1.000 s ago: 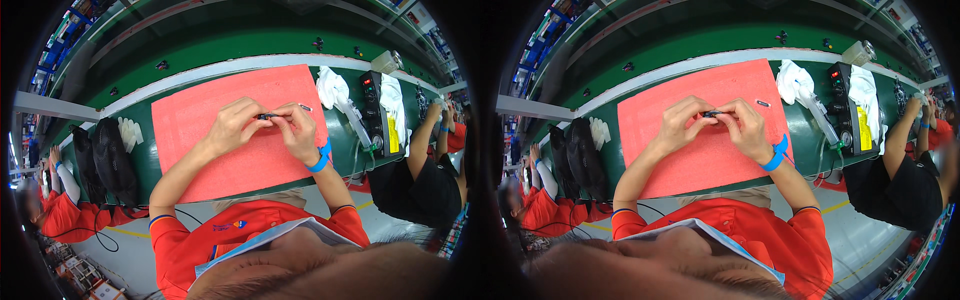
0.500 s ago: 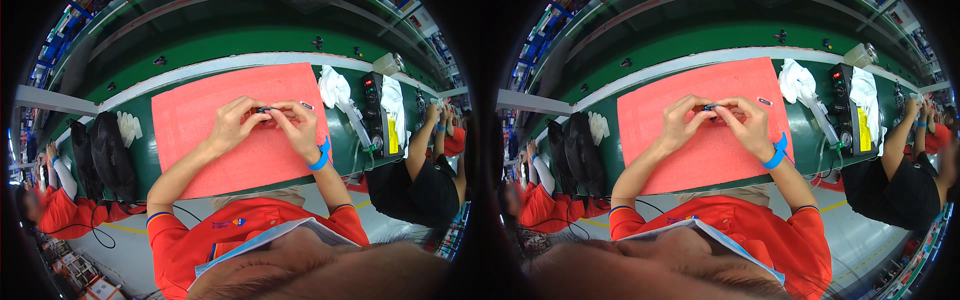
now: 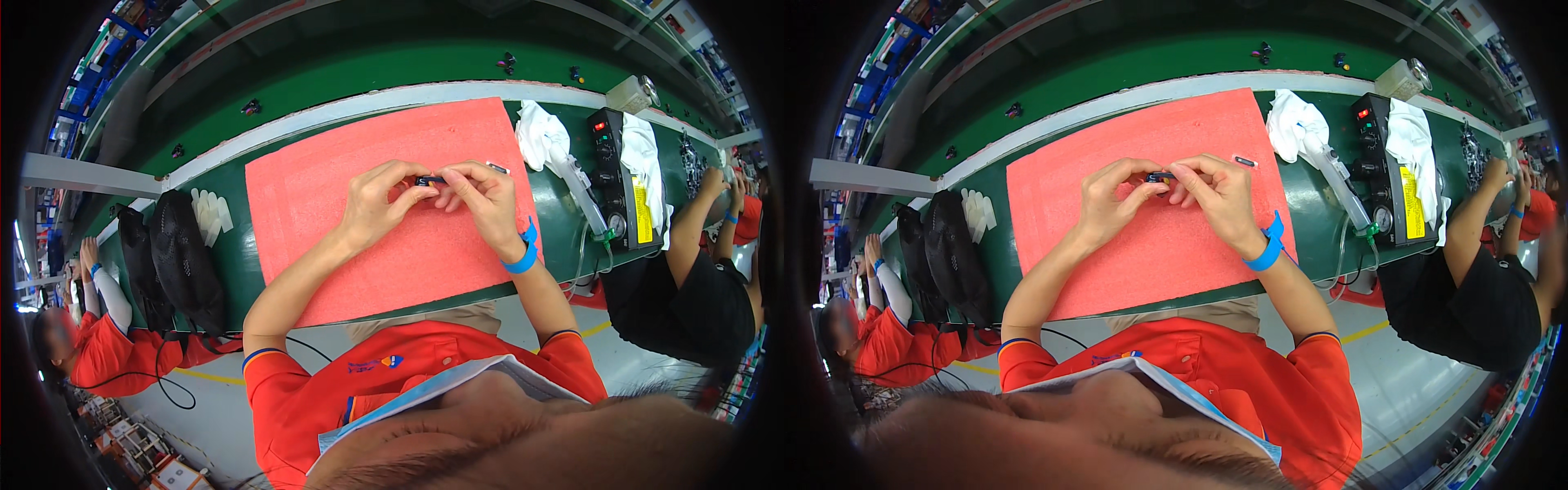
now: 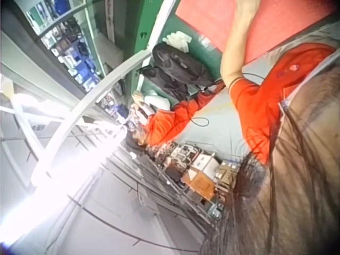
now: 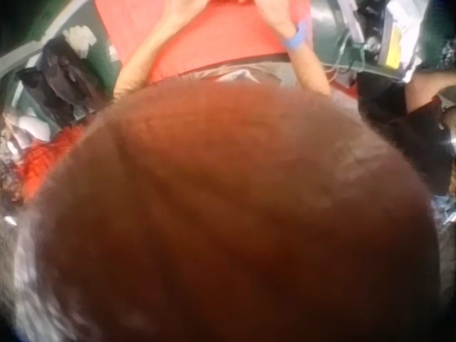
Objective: Assembling small electronic components and applying adhesive using a syringe dispenser.
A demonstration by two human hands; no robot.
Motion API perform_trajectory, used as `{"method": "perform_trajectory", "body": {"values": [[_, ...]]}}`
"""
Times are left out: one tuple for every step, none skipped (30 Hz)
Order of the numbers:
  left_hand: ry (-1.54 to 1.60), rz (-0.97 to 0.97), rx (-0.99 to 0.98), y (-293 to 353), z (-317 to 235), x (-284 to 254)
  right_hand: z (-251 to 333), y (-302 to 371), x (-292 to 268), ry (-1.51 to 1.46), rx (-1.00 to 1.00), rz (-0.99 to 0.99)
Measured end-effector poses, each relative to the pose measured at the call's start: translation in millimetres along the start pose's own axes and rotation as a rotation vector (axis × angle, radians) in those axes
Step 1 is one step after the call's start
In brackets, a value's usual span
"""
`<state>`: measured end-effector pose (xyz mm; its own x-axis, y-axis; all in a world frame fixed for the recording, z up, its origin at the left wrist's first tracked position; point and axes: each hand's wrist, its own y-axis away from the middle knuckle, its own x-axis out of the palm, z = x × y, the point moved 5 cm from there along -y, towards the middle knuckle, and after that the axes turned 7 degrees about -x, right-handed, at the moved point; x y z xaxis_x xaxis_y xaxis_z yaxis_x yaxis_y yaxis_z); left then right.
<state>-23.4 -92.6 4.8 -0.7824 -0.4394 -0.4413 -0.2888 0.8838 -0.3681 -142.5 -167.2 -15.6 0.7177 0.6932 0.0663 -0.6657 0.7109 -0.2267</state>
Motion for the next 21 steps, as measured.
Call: {"method": "perform_trajectory", "body": {"values": [[-0.016, -0.002, 0.013, 0.4, -0.7, -0.3, 0.1, 0.2, 0.2, 0.001, -0.002, 0.004], [-0.033, -0.005, 0.026, 0.4, -1.5, -0.7, 0.1, 0.3, 0.4, 0.001, -0.004, 0.007], [-0.034, -0.004, 0.028, 0.1, -1.7, -1.1, 0.1, 0.1, 0.5, 0.002, -0.006, 0.011], [-0.057, -0.009, 0.047, 0.3, -2.6, -1.6, 0.0, 0.2, 0.5, 0.002, -0.008, 0.009], [-0.081, -0.013, 0.066, 0.4, -3.6, -1.9, -0.2, 0.2, 0.9, -0.002, -0.009, 0.011], [-0.104, -0.018, 0.086, 0.5, -4.6, -2.0, -0.3, 0.2, 1.3, -0.006, -0.01, 0.013], [-0.105, -0.017, 0.088, 0.6, -4.5, -1.6, -0.4, 0.2, 1.4, -0.009, -0.012, 0.015], [-0.101, -0.024, 0.089, 0.9, -4.0, -1.4, -0.7, 0.6, 1.2, -0.01, -0.013, 0.014], [-0.098, -0.032, 0.09, 1.0, -3.3, -1.4, -1.2, 0.7, 1.3, -0.012, -0.014, 0.016], [-0.095, -0.04, 0.091, 1.1, -3.1, -1.6, -1.6, 0.9, 1.4, -0.015, -0.014, 0.02], [-0.096, -0.04, 0.093, 1.2, -2.9, -1.3, -1.7, 0.9, 1.5, -0.017, -0.014, 0.023], [-0.092, -0.04, 0.091, 1.4, -2.7, -1.1, -1.6, 0.7, 1.5, -0.018, -0.016, 0.022], [-0.088, -0.041, 0.089, 1.5, -2.5, -1.1, -1.8, 0.5, 1.5, -0.025, -0.009, 0.023], [-0.083, -0.041, 0.087, 1.7, -2.5, -1.0, -2.1, 0.5, 1.6, -0.032, 0.0, 0.024], [-0.084, -0.041, 0.088, 1.8, -2.6, -1.0, -2.6, 0.5, 1.7, -0.04, 0.008, 0.025], [-0.085, -0.039, 0.083, 1.9, -2.5, -1.0, -2.7, 0.5, 1.8, -0.04, 0.008, 0.025], [-0.087, -0.038, 0.078, 2.0, -2.2, -1.0, -3.6, 0.6, 1.8, -0.051, 0.015, 0.023], [-0.088, -0.037, 0.073, 2.1, -1.9, -0.9, -4.5, 0.7, 1.9, -0.061, 0.023, 0.02], [-0.088, -0.037, 0.074, 2.1, -2.0, -0.9, -5.0, 0.7, 1.9, -0.071, 0.03, 0.018], [-0.094, -0.04, 0.078, 2.2, -2.2, -0.8, -5.2, 0.7, 1.9, -0.071, 0.03, 0.018], [-0.1, -0.043, 0.083, 2.4, -2.4, -0.7, -5.5, 0.7, 1.8, -0.073, 0.031, 0.019]]}}
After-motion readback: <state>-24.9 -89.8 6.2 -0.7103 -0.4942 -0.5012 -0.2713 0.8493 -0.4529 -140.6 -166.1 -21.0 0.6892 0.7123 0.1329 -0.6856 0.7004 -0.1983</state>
